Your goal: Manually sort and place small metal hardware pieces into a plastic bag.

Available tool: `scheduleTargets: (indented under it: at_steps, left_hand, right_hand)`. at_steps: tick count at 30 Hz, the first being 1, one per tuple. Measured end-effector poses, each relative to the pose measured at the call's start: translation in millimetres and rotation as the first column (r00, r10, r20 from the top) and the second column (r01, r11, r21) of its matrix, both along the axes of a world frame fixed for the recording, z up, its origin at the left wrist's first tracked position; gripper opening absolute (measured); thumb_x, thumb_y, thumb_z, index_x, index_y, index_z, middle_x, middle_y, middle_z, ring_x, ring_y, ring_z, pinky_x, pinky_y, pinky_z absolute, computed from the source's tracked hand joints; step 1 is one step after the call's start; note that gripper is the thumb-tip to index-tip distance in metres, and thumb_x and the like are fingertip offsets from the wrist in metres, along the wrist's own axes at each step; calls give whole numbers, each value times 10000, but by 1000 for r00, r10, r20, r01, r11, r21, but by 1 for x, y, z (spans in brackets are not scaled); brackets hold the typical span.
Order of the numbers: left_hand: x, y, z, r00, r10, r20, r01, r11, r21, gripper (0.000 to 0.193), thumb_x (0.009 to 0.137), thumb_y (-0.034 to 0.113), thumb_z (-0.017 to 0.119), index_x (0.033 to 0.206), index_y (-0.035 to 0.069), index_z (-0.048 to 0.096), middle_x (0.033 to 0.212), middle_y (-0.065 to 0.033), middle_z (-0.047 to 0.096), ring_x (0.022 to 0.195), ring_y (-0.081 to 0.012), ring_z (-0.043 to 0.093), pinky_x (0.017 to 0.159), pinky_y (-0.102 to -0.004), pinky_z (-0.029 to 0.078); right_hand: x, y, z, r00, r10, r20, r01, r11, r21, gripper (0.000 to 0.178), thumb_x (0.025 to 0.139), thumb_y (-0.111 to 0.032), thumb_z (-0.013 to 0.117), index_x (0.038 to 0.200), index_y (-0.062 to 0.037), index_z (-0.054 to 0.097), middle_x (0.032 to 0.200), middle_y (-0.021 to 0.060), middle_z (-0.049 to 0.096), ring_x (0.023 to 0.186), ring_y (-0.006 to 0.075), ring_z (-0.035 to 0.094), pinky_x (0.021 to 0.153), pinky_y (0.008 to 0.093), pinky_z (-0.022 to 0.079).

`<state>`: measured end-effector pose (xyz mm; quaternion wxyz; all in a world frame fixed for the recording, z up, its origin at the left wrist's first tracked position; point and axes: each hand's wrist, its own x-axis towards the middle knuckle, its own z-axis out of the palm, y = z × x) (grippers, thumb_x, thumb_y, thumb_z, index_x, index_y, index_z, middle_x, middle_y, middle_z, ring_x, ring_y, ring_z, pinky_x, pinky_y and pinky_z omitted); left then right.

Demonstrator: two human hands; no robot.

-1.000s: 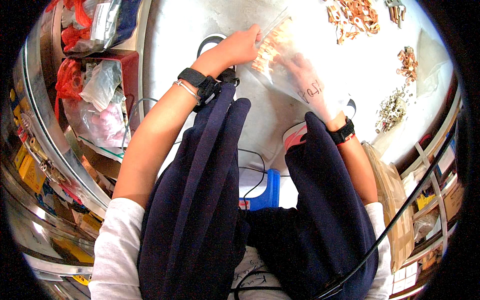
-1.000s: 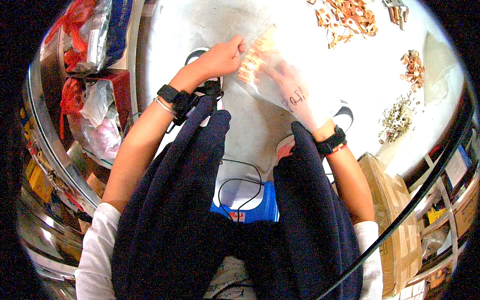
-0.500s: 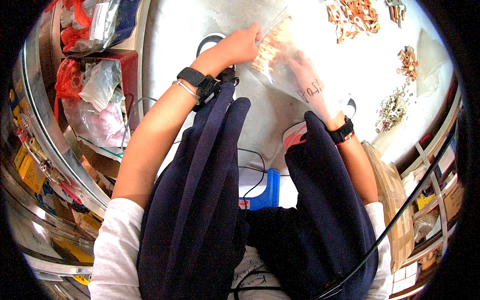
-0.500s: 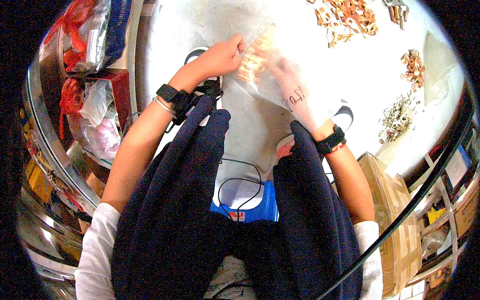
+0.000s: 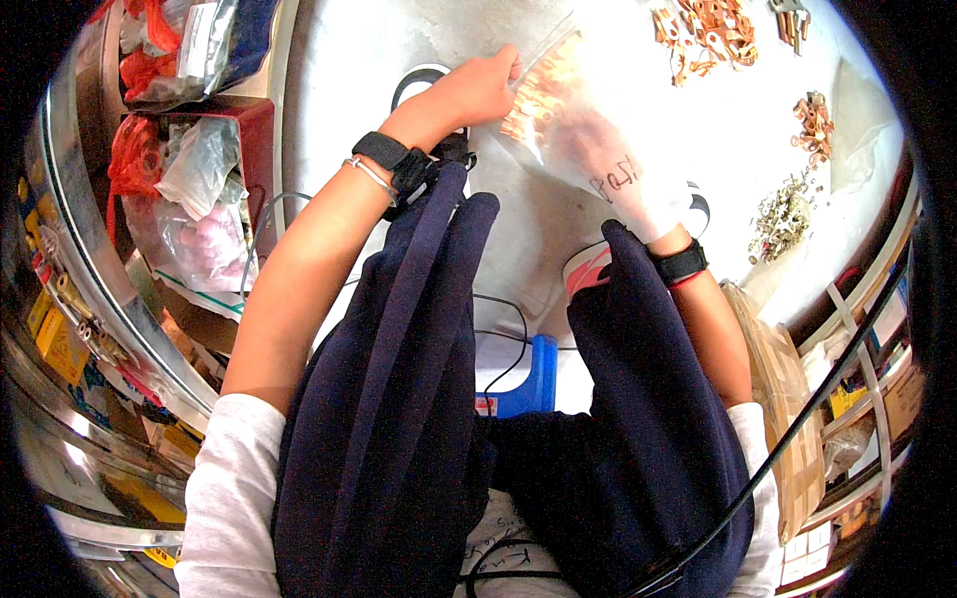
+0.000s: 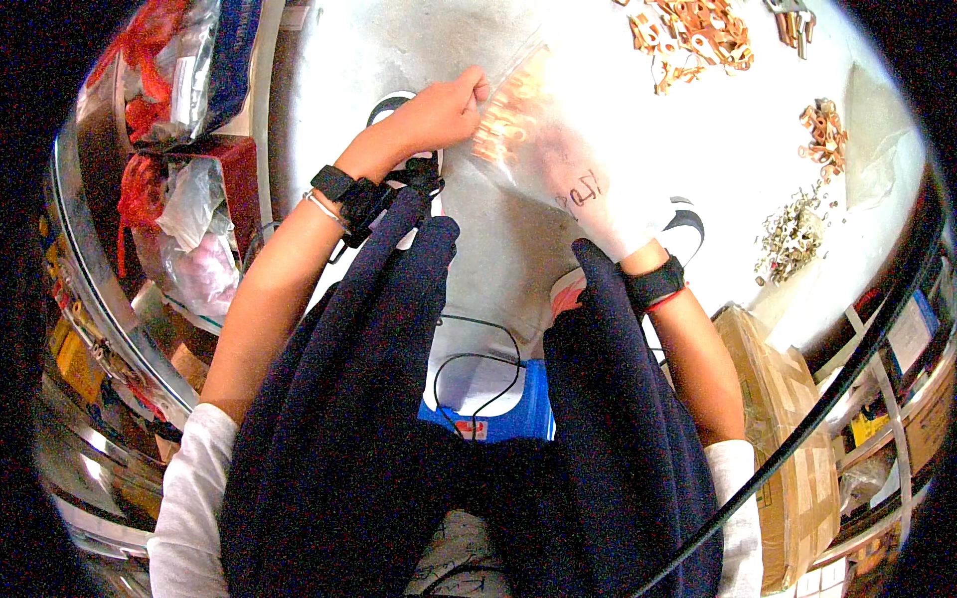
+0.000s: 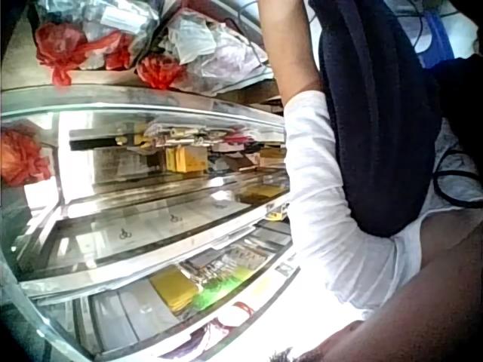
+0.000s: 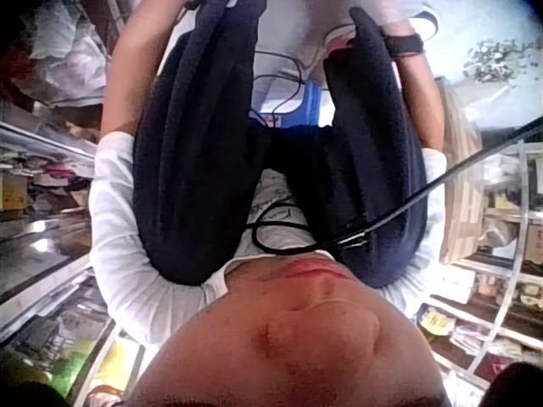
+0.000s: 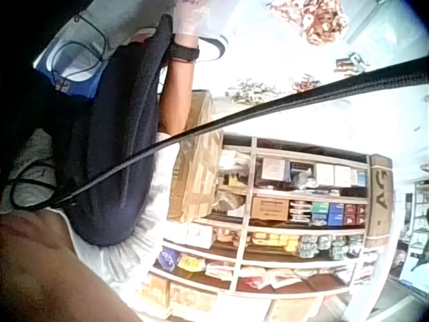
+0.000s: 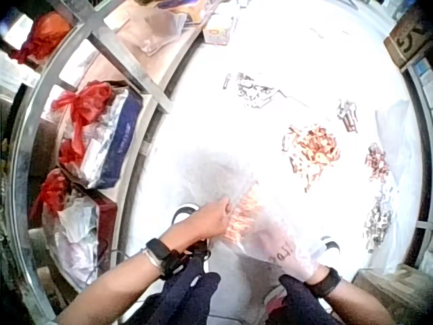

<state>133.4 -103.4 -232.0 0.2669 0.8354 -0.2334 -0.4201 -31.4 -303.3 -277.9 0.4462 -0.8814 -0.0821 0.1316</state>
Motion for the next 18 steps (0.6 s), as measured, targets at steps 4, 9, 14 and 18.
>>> scheduleTargets:
  at_steps: [4, 9, 14, 18]
  left_hand:
    - [1, -2, 0, 1000, 0, -18, 0, 1000, 27, 312, 798, 60, 512, 1100, -11, 471, 1033, -244, 634, 966, -438, 597, 833, -469, 466]
    - [3, -1, 2, 999, -16, -33, 16, 1000, 21, 320, 797, 71, 522, 1102, -8, 465, 1047, -247, 631, 978, -438, 595, 842, -468, 463]
    - [5, -2, 1, 998, -34, -55, 36, 998, 51, 334, 791, 73, 531, 1105, -8, 449, 1082, -244, 626, 1004, -432, 592, 860, -465, 465]
    - [4, -2, 0, 999, -37, -34, 38, 999, 26, 351, 783, 86, 549, 1105, -7, 444, 1087, -237, 628, 1001, -430, 595, 859, -464, 469]
  right_hand:
    - [-3, -6, -5, 794, 64, -604, 434, 637, 637, 359, 988, -117, 415, 1329, -9, 441, 1327, 128, 507, 1243, 222, 484, 1070, 351, 377]
    - [-1, -4, 4, 765, 92, -637, 495, 550, 673, 391, 1009, -161, 388, 1363, 6, 410, 1349, 140, 498, 1239, 216, 495, 1068, 348, 392]
    - [7, 0, 10, 719, 121, -685, 589, 418, 692, 432, 1005, -221, 391, 1323, 69, 430, 1314, 206, 522, 1212, 273, 523, 1049, 364, 412]
    - [10, 0, 14, 604, 181, -776, 722, 288, 629, 489, 998, -311, 414, 1325, 52, 440, 1320, 202, 520, 1218, 274, 517, 1055, 371, 402]
